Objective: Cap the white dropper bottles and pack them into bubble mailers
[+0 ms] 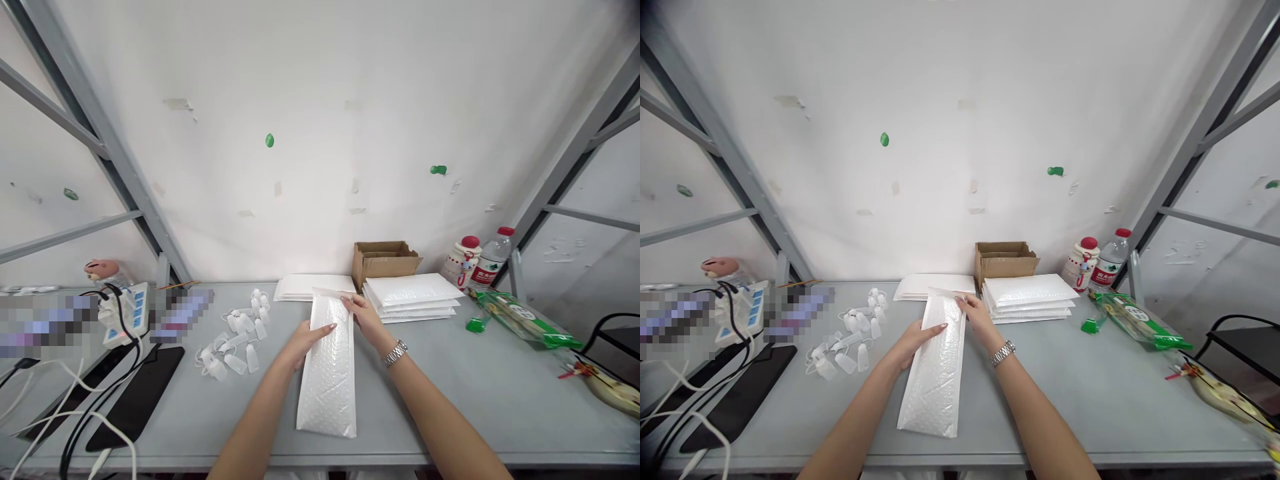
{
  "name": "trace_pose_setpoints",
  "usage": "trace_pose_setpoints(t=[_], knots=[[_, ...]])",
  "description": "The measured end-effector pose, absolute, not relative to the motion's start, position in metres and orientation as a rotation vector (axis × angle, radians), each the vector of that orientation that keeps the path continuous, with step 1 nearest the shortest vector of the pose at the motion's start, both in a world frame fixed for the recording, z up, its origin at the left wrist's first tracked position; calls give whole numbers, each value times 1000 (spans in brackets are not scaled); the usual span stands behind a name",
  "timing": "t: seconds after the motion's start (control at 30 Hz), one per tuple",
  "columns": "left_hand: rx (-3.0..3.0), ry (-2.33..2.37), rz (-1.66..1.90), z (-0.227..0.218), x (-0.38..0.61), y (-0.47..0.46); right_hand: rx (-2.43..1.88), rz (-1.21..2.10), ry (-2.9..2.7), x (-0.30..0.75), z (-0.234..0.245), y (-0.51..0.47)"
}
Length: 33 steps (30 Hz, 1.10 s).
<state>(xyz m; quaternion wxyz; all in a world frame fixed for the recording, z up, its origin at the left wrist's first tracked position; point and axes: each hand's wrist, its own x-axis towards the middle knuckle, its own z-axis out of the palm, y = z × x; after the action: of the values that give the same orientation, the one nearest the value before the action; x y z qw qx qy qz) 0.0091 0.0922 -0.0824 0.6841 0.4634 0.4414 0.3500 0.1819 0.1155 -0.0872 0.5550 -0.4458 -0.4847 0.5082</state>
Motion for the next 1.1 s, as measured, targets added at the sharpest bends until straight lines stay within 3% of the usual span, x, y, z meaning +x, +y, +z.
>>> trace_pose_setpoints(t=[0.2, 0.37, 0.53, 0.63, 0.83, 0.97, 1.1], knots=[[1095, 1019, 791, -82, 8, 94, -1063, 1443, -1100, 191, -80, 116], [1137, 992, 768, -87, 10, 94, -1090, 1174, -1154, 183, -76, 111], [1114, 921, 801, -87, 13, 93, -1046, 1125, -1113, 194, -54, 99], [991, 871, 928, -86, 14, 94, -1089, 784, -1128, 216, -19, 77], [910, 1051, 1157, -88, 14, 103, -928, -464, -846, 235, 53, 20], [1052, 1083, 1367, -68, 12, 77, -962, -922, -1233, 250, 31, 31], [1131, 875, 1351, -46, -6, 11, -1197, -873, -1867, 281, -31, 73]])
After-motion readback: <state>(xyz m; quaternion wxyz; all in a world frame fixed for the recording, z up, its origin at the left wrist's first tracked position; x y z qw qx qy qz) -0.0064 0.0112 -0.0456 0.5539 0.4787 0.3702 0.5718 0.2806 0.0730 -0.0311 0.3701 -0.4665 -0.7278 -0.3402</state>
